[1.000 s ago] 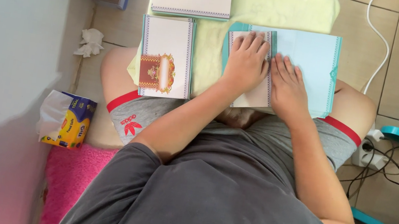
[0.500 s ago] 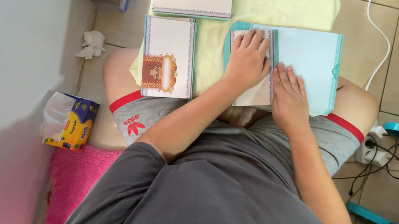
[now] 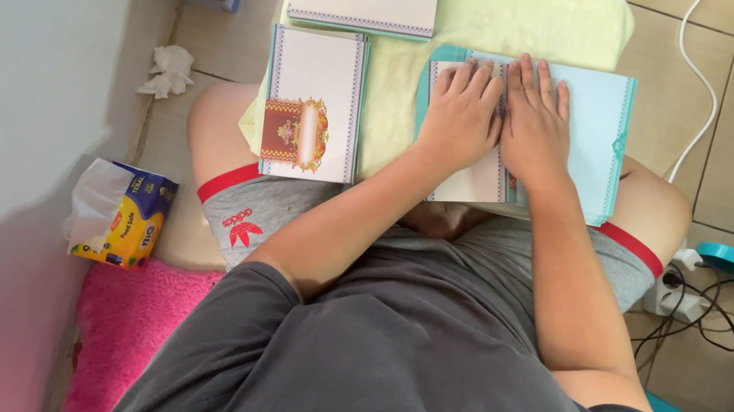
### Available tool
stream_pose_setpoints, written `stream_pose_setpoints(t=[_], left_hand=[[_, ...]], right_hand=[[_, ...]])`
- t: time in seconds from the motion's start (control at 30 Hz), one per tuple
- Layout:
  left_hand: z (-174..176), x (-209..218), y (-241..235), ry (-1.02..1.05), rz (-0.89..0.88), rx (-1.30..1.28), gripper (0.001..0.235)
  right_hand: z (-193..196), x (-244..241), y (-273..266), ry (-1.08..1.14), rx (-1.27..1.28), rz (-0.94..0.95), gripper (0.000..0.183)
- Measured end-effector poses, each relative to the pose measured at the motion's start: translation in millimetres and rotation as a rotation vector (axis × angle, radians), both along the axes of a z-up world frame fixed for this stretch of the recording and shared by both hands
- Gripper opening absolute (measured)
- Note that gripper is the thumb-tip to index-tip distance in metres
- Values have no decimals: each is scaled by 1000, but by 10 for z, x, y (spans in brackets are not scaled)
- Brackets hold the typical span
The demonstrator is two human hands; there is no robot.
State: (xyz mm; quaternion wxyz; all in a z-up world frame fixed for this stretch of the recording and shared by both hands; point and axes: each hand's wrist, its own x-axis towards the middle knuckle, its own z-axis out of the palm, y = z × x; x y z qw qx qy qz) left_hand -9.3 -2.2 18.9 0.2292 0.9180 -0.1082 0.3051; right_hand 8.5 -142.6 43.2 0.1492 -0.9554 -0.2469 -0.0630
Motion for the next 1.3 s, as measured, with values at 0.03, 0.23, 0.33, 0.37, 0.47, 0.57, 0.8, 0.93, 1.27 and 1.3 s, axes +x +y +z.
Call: stream_pose_setpoints(t=[0.03, 0.23, 0.33, 0.37, 0.47, 0.57, 0.8, 0.93, 1.27, 1.3], left_hand=[[12, -7, -2, 4, -4, -4, 41], [41, -36, 5, -8, -8, -37, 39], [45, -34, 4, -24, -13, -57, 39], [38, -47, 19, -22, -20, -55, 40], [-7, -11, 7, 9, -12, -31, 44], [27, -21, 13, 9, -5, -11, 41], [-40, 44, 5, -19, 14, -46, 37], [-122, 86, 11, 167, 39, 118, 33], [-35, 6, -1, 20, -1, -4, 43], [-12, 1, -1, 20, 7, 1, 43]], right_hand=[[26, -55, -16, -20, -4, 12, 55], [100, -686, -234, -56, -22, 75, 51], [66, -907, -308, -31, -45, 59, 54], [42, -966, -309, -20, -48, 35, 55], [1, -761, -226, -6, -61, 1, 54], [-57, -352, -122, -41, -45, 13, 52], [-41, 75, 32, -36, -39, 22, 56], [47, -360, -65, 224, -165, -59, 56], [107, -632, -151, -93, -70, 55, 50], [81, -488, -115, -94, -65, 63, 50]])
